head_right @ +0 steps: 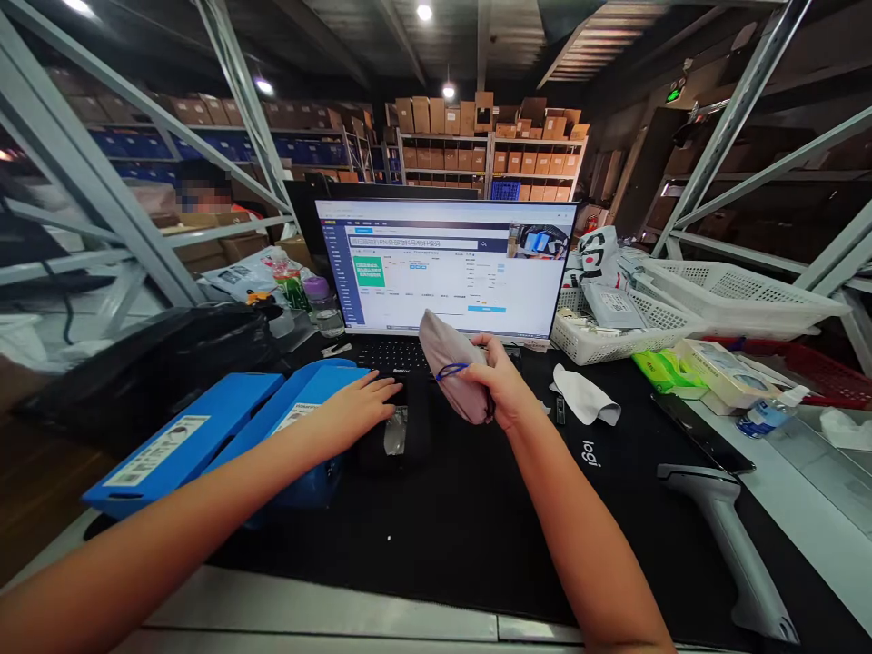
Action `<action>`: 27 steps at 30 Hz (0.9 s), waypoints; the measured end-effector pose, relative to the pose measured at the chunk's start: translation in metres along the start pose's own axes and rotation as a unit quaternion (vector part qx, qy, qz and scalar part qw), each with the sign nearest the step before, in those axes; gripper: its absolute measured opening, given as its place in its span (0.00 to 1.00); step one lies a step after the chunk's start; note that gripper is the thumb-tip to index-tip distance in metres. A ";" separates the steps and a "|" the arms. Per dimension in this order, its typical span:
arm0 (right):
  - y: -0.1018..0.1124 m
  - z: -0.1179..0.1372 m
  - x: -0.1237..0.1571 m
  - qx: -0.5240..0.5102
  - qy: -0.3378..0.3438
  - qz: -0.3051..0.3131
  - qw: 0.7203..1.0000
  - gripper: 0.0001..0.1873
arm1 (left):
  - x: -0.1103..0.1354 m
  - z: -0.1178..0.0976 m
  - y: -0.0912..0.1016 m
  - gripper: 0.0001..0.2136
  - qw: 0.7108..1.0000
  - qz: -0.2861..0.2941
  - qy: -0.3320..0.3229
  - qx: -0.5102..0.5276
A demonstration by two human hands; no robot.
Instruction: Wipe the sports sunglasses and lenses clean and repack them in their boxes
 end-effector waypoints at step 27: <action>-0.075 -0.038 0.060 0.384 0.087 0.352 0.849 0.13 | 0.102 -0.145 0.024 0.07 0.925 -0.335 0.094 0.152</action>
Point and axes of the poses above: each hand's wrist, its own x-axis away from the middle knuckle, its own y-axis out of the back of the hand, z = x × y, the point moved 5 cm from there along -x, towards the middle knuckle, and after that the axes turned 11 degrees about y, right-handed, at the moved point
